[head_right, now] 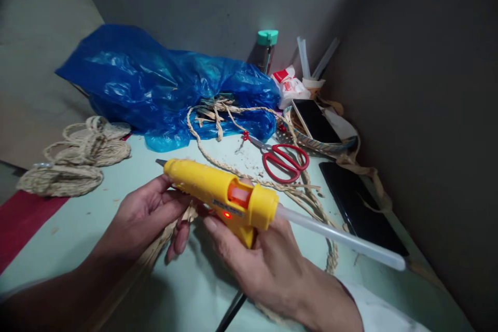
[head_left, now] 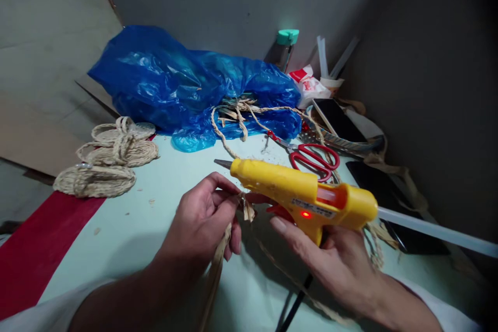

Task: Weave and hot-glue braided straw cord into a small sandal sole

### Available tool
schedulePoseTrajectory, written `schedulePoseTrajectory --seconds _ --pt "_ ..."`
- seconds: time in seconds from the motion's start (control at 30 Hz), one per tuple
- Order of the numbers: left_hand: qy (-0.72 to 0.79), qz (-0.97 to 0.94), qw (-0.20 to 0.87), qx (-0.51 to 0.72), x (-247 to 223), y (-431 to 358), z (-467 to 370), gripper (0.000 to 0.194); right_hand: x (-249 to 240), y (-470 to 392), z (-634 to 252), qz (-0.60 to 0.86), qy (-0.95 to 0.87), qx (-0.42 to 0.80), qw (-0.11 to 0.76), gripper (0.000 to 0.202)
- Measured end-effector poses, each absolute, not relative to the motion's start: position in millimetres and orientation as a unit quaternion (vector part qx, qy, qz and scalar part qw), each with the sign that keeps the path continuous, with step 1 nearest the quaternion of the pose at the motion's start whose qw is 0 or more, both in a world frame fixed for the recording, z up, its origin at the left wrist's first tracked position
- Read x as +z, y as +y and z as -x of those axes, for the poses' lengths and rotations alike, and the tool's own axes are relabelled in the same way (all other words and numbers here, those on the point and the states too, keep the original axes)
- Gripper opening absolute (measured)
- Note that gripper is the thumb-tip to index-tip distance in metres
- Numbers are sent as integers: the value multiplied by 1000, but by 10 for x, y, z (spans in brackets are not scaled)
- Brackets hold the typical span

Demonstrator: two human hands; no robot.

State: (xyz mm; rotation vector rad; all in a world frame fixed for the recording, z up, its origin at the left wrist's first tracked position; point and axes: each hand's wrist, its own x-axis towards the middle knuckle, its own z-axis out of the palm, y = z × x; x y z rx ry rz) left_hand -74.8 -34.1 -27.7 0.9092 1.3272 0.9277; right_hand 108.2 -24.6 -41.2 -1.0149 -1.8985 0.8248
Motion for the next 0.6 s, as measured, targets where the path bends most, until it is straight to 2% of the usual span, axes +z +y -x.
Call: schedulePoseTrajectory --seconds 0.2,0.3,0.4,0.6 --pt "569 -449 557 406 -317 -404 701 14 -373 -180 -992 411 -669 422 453 8" --pt "556 -449 568 407 -329 -440 683 15 -380 -167 -990 404 -666 438 449 8" --pt "548 -444 585 399 -327 -461 681 17 -407 -161 -1007 391 -677 442 439 19" --pt "541 -433 599 401 -317 -451 709 19 -383 -138 -1014 332 -622 569 423 16"
